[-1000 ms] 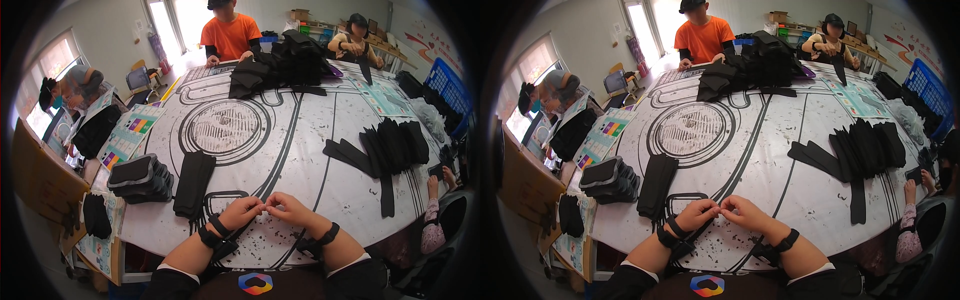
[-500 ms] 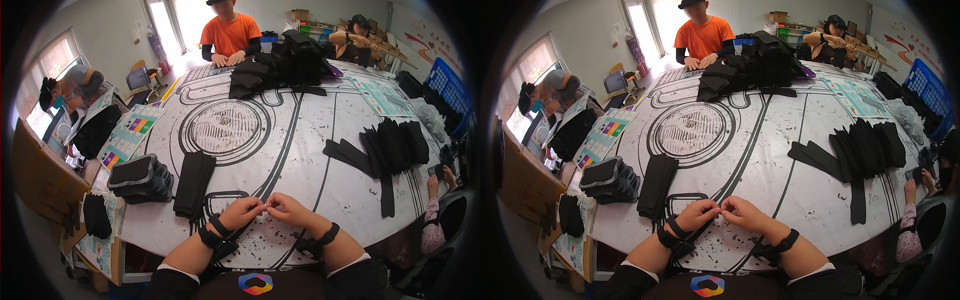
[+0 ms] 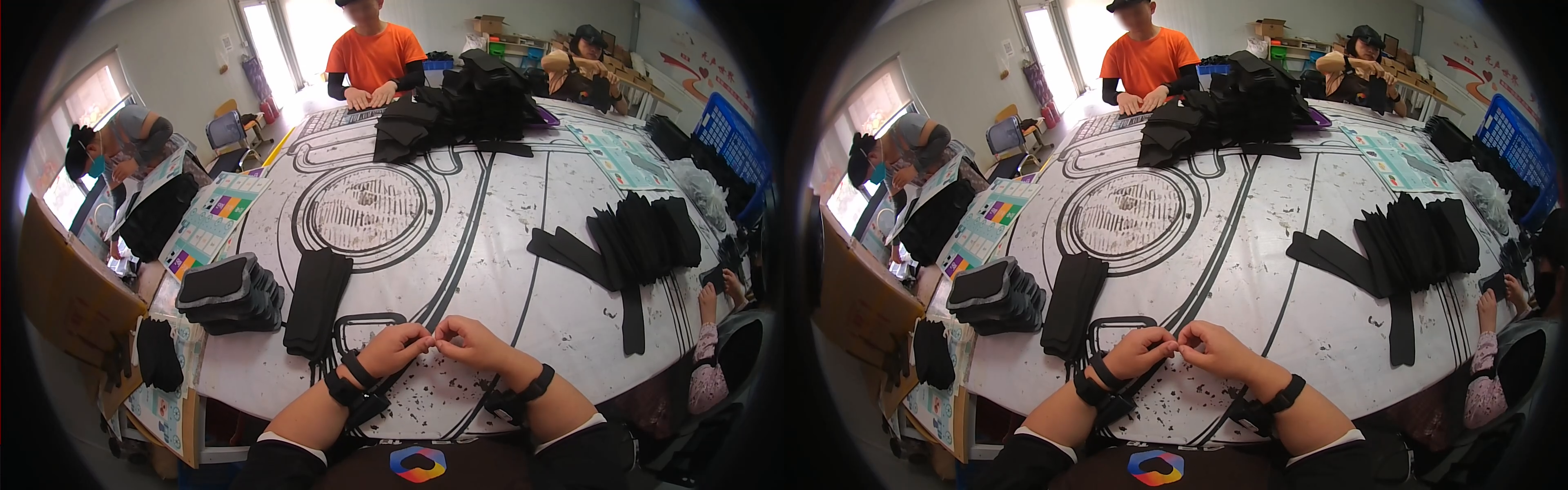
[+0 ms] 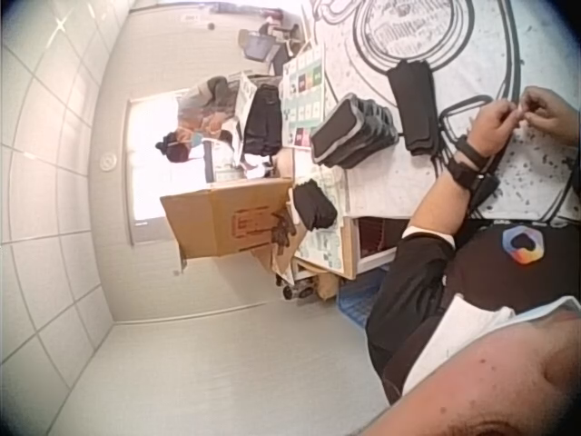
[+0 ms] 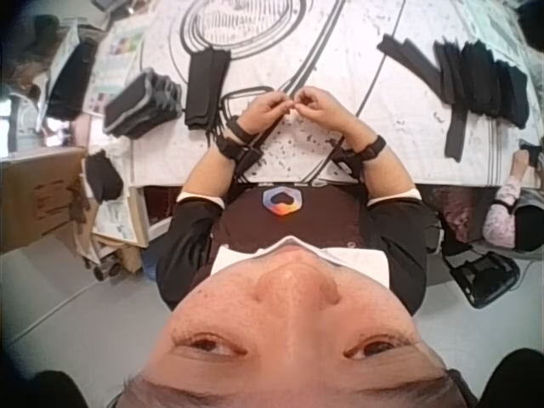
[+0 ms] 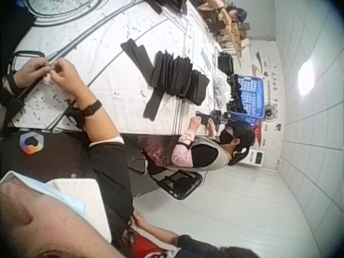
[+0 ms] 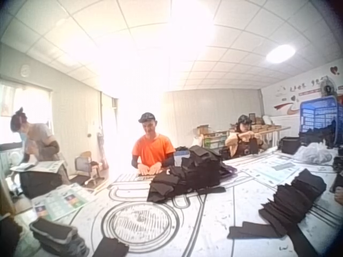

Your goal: The recorder is inspecting and handling black fabric or leather materials at a large round table in a manufacturing setting.

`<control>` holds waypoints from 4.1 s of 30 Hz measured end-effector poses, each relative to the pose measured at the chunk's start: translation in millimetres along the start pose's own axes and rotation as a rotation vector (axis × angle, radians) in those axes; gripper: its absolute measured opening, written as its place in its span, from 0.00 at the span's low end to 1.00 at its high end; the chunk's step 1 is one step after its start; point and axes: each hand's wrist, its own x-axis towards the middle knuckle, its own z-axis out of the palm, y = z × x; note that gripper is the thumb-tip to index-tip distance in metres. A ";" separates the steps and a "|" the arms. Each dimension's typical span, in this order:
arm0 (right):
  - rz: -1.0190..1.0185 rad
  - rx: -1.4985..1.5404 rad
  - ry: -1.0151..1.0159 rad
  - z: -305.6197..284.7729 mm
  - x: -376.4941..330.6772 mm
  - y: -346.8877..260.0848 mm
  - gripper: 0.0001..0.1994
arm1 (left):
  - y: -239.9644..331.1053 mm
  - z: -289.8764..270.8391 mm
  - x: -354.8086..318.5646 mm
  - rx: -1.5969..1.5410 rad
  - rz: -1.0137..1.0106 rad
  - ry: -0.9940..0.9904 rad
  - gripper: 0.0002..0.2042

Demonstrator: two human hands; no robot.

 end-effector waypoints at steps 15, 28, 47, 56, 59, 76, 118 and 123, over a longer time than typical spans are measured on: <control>-0.632 -0.818 0.856 -19.0 -19.4 -26.9 0.39 | 16.2 -39.9 -1.0 -0.113 0.426 0.796 0.32; -0.599 -1.008 0.670 -8.4 -16.5 -32.8 0.38 | 27.5 -35.4 -7.5 0.568 0.180 0.574 0.28; -0.671 -1.274 0.554 -39.4 -13.9 -54.8 0.22 | 42.8 -50.5 -14.4 0.911 0.315 0.504 0.24; -0.057 1.034 -0.023 -45.1 -29.7 -58.7 0.17 | 47.1 -66.7 -31.3 -1.084 0.041 -0.099 0.25; -0.010 0.718 0.289 -40.3 -25.0 -52.8 0.15 | 28.2 -62.6 -22.7 -1.125 -0.182 0.363 0.24; -0.206 -0.825 0.315 -16.7 -5.8 -11.5 0.07 | -8.1 -14.1 -1.4 -0.844 -0.375 0.321 0.18; -0.197 -0.872 0.203 -12.5 -8.7 -10.7 0.05 | -8.7 -16.1 -1.5 -0.783 -0.419 0.224 0.18; -0.191 -0.873 0.205 -12.4 -8.8 -11.2 0.05 | -10.1 -15.5 -1.3 -0.791 -0.409 0.229 0.17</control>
